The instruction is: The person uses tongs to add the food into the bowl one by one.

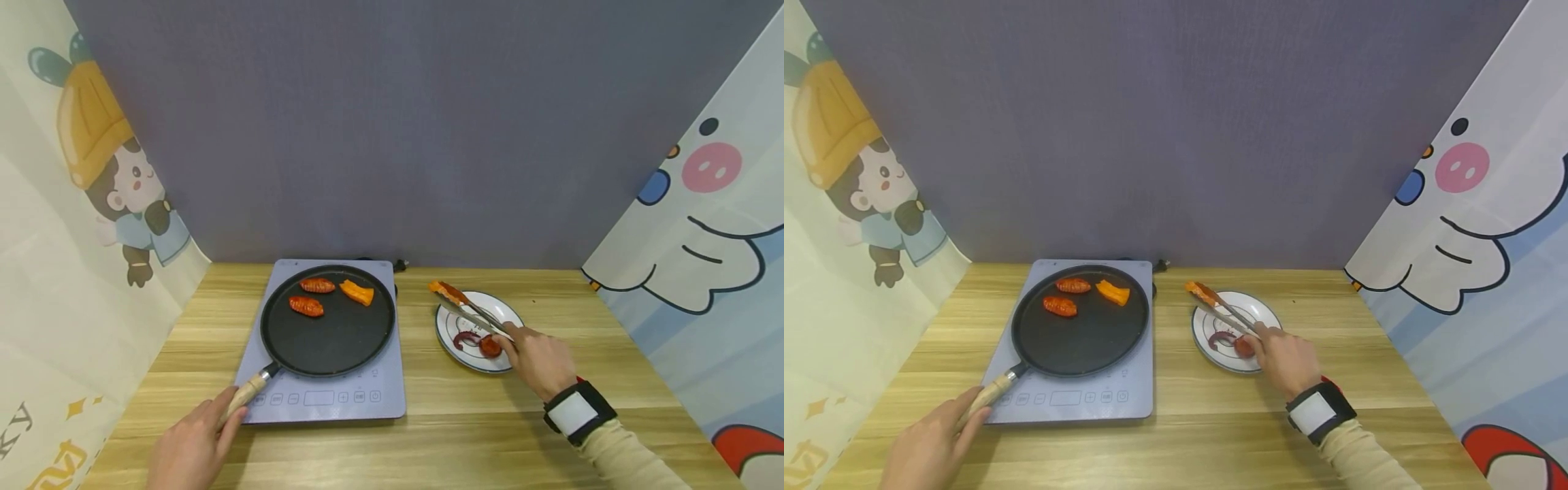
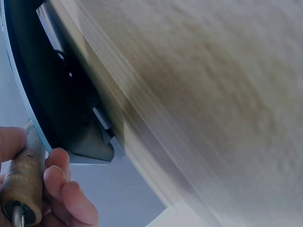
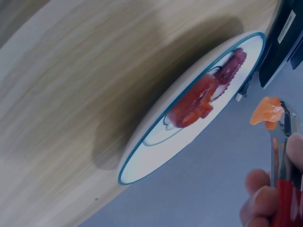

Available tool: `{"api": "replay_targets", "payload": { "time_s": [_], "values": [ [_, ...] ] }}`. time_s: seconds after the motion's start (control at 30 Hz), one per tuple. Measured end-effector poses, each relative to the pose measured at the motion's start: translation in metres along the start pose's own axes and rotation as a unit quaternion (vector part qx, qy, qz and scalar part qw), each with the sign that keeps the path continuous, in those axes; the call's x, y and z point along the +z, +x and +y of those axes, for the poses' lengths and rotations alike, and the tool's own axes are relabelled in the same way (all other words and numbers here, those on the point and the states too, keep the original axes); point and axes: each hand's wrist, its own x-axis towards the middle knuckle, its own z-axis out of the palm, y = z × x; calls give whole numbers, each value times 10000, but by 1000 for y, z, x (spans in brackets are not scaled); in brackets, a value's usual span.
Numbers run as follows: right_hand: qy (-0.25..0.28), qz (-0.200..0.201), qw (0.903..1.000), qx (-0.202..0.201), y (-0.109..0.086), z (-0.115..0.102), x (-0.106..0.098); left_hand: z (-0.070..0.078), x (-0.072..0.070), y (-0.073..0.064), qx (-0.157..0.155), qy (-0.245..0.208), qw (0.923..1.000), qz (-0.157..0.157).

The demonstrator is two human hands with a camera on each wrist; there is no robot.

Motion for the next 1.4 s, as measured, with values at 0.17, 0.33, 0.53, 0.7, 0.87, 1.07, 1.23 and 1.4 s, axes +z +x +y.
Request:
{"api": "replay_targets", "payload": {
  "time_s": [0.17, 0.33, 0.53, 0.7, 0.87, 1.07, 1.23, 1.4],
  "values": [
    [22, 181, 9998, -116, 3, -6, 3, 0, 0, 0, -18, -21, 10000, -11],
    [164, 362, 9988, -277, 6, -12, 5, 0, 0, 0, -23, -13, 10000, -12],
    [273, 468, 9976, -443, 13, -22, 8, 0, 0, -1, -74, 7, 9999, -80],
    [313, 563, 9961, -608, 17, -31, 9, -1, 1, 0, -54, 5, 10000, -82],
    [405, 617, 9947, -718, 20, -38, 11, -1, 2, 0, -57, -12, 10000, -71],
    [447, 597, 9942, -771, 24, -48, 12, -2, 2, -1, -58, -17, 10000, -59],
    [545, 545, 9937, -819, 29, -58, 12, -2, 1, -2, -96, -23, 9999, -70],
    [579, 619, 9923, -898, 34, -66, 13, -1, 2, -1, -68, -19, 10000, -51]
  ]
}}
